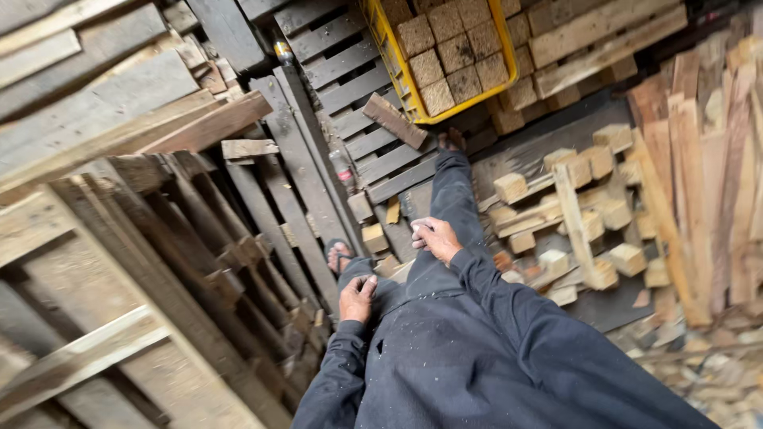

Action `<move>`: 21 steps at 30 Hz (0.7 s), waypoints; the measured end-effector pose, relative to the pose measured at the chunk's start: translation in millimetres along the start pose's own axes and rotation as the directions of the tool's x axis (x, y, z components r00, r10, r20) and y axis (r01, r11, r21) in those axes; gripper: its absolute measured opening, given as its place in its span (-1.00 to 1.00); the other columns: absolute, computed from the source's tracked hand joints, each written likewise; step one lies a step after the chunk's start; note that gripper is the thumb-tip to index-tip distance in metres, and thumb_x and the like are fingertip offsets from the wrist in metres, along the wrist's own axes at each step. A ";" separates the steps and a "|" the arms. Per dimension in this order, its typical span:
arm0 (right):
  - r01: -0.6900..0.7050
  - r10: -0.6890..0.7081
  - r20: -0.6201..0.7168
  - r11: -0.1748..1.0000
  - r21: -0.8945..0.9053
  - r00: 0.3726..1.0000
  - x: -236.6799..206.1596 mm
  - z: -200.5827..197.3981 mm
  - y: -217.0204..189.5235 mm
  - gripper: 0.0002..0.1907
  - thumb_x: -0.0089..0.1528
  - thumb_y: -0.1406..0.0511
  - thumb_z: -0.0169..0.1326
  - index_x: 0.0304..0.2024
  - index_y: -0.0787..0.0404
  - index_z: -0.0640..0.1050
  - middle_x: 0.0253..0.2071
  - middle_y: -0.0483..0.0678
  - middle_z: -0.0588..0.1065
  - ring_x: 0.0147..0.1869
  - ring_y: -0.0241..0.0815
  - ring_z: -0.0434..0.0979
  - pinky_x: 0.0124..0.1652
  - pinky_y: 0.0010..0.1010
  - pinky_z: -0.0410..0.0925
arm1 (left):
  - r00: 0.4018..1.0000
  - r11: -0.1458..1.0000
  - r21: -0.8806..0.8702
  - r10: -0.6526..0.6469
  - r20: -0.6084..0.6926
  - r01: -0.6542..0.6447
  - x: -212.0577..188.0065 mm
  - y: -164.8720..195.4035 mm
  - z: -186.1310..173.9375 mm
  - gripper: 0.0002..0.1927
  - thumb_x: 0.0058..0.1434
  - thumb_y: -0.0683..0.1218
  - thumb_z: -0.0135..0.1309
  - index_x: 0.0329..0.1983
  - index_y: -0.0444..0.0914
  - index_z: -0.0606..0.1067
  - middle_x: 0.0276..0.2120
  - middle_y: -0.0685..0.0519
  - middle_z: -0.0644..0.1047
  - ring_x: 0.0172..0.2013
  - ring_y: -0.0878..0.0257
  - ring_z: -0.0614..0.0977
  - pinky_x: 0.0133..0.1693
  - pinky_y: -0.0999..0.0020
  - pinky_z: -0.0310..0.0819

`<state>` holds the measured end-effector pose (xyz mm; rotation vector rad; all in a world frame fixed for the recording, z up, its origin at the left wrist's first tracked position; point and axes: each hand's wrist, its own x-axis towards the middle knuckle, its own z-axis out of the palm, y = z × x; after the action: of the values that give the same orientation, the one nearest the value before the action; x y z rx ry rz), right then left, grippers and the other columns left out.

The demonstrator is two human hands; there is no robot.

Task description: The person assembles wooden pallets by placing small wooden blocks and planks onto a pallet frame and hammering nails to secure them. The person repeatedly positions blocks, aligns planks, and drives nails with a hammer.

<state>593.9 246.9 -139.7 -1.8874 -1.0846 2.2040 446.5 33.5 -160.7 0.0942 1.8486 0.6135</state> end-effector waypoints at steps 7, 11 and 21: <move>-0.117 0.115 -0.093 0.993 -0.021 0.989 156.3 -154.2 -117.8 -0.67 0.33 0.21 0.07 0.08 0.22 0.55 -0.25 -0.05 0.58 -0.28 -0.24 0.63 -0.33 -0.46 0.45 | 0.978 0.781 -0.591 -0.197 0.071 0.200 118.9 137.1 151.1 -0.67 0.24 0.05 0.18 -0.17 -0.32 0.59 -0.42 0.13 0.59 -0.45 0.33 0.60 -0.45 0.39 0.45; -0.002 -0.056 -0.165 0.944 -0.331 0.985 264.4 -244.0 -184.2 -0.68 0.26 0.23 0.14 0.03 0.22 0.59 -0.25 -0.03 0.61 -0.29 -0.22 0.64 -0.33 -0.43 0.47 | 0.990 0.715 -0.687 -0.128 0.057 0.132 228.9 228.7 215.0 -0.67 0.28 0.05 0.21 -0.24 -0.35 0.57 -0.46 0.02 0.57 -0.50 0.28 0.57 -0.49 0.41 0.40; 0.332 -0.586 -0.122 0.604 -0.724 0.801 501.9 -290.5 -297.0 -0.55 0.43 0.08 0.05 0.09 0.37 0.54 -0.05 0.15 0.55 0.03 -0.01 0.53 -0.01 -0.26 0.35 | 0.846 0.904 -0.168 0.286 -0.450 -0.394 473.8 407.8 235.2 -0.33 0.35 0.20 0.08 0.26 -0.42 0.37 0.11 -0.36 0.50 0.13 -0.17 0.53 0.14 0.12 0.35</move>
<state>603.7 837.4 -414.9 -1.7588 -2.1919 1.1750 391.0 638.5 -438.3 0.1337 2.1634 1.1973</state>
